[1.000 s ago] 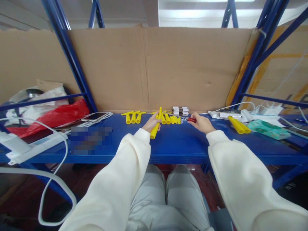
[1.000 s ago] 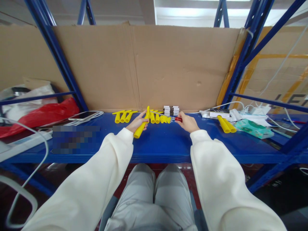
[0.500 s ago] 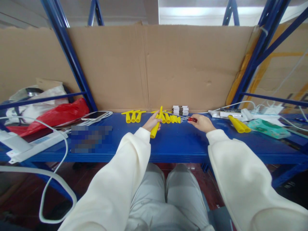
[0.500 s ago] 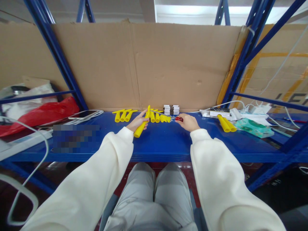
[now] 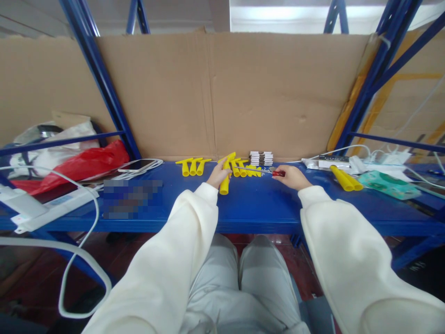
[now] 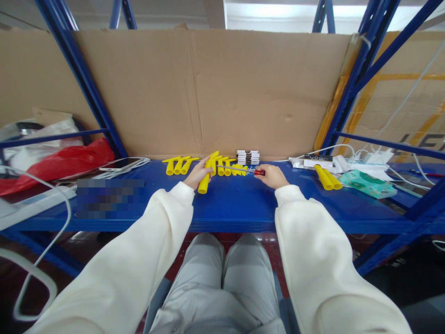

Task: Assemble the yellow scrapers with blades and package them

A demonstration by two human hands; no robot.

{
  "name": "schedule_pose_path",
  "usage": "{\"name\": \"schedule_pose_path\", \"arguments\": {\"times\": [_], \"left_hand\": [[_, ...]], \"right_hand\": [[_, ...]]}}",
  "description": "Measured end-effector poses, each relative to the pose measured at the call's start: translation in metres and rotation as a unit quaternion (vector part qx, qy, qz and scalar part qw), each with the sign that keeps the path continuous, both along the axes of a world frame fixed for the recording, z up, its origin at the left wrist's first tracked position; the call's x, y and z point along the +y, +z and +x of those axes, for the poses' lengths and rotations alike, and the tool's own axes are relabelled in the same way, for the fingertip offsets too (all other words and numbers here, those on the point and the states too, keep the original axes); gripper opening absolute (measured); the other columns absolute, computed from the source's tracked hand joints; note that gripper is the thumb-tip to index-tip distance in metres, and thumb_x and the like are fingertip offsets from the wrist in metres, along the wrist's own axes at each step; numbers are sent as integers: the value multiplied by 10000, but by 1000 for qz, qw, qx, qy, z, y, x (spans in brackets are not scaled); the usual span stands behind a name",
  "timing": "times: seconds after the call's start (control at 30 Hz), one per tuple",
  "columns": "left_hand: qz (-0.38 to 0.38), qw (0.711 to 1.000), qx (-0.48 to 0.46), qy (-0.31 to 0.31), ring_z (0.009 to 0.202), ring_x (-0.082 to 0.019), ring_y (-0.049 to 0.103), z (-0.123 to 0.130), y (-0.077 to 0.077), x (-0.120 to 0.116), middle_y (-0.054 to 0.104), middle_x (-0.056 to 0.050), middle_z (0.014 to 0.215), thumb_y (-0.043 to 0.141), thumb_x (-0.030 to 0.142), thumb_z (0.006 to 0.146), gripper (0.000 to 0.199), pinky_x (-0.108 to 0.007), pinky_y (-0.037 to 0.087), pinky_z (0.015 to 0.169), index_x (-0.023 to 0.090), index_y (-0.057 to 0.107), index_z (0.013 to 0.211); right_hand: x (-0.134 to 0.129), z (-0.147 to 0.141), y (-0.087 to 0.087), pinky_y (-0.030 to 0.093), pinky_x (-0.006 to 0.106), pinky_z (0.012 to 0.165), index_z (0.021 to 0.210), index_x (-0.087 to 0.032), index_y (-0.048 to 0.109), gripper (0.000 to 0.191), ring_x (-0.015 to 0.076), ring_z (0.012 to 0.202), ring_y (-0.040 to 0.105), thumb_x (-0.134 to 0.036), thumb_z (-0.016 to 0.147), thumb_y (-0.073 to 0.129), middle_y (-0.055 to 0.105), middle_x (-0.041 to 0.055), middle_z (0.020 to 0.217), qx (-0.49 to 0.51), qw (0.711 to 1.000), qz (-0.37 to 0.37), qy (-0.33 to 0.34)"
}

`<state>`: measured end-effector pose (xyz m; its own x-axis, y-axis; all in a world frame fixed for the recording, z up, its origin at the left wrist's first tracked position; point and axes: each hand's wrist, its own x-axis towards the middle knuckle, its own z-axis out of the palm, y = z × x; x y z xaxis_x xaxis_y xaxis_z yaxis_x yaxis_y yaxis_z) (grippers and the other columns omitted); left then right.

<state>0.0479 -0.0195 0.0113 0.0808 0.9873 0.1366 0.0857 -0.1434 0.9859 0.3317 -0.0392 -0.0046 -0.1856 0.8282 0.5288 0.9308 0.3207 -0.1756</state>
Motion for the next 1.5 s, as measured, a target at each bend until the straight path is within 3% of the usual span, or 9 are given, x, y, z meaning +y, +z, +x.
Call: {"name": "schedule_pose_path", "arguments": {"times": [0.27,0.43,0.57,0.77,0.93,1.07,1.2,1.37,1.5], "left_hand": [[-44,996,76,-10,545,-80,566,8,-1,-8,636,-136,1158,567,-29,687,930,-202,469,493,139,259,1548],[-59,997,43,-5,554,-73,576,11,-3,-8,654,-109,1068,554,-49,740,807,-186,481,509,143,323,1489],[-68,998,7,14,602,-85,613,15,-6,-1,659,-93,1046,567,-31,774,662,-183,500,538,169,415,1386],[-59,998,-17,1,848,-162,682,20,-9,5,663,-139,1172,613,-29,752,590,-252,542,721,148,499,1303],[-24,998,42,49,1122,-223,633,12,-13,12,626,-162,1294,604,43,767,565,-279,503,901,111,523,1322],[18,988,124,89,1159,-257,615,1,-17,18,696,-119,1150,561,77,787,472,-333,490,943,154,591,1252],[101,972,165,136,1146,-240,608,-2,-16,18,700,-113,1098,511,51,803,403,-347,417,1048,136,634,1178],[162,965,152,140,1078,-229,621,0,-15,19,683,-116,1044,509,28,780,394,-343,421,1043,120,657,1134],[182,961,153,143,1059,-226,619,-1,-19,22,674,-108,1055,513,28,775,383,-350,428,1036,136,666,1109]], "right_hand": [[-1,0,0,465,342,746,827,-253,732,126,236,815,676,-360,780,686,759,33,860,-42,998,-52,-1],[-1,-2,1,469,430,837,855,-262,755,117,270,895,678,-328,765,718,764,43,904,-40,993,-110,-27],[6,3,-3,496,419,825,852,-260,754,131,244,861,678,-352,765,722,760,32,877,-9,991,-134,6],[17,10,-11,524,380,849,904,-213,743,262,203,837,686,-428,754,737,755,51,891,50,991,-123,22],[19,8,-13,540,386,842,914,-216,736,250,205,830,694,-427,782,707,758,49,885,64,992,-105,29],[20,4,-9,547,370,839,911,-181,736,203,213,842,696,-342,820,653,763,79,920,121,988,-89,38],[36,2,0,553,366,814,921,-136,728,199,229,833,694,-257,834,596,758,106,915,180,982,-60,-1],[73,4,11,537,361,856,943,-128,716,201,251,921,687,-170,800,581,749,134,986,214,972,-11,-99],[103,5,16,530,376,875,1088,-86,678,347,285,1003,672,-204,762,660,725,180,1069,223,960,-23,-165]]}}
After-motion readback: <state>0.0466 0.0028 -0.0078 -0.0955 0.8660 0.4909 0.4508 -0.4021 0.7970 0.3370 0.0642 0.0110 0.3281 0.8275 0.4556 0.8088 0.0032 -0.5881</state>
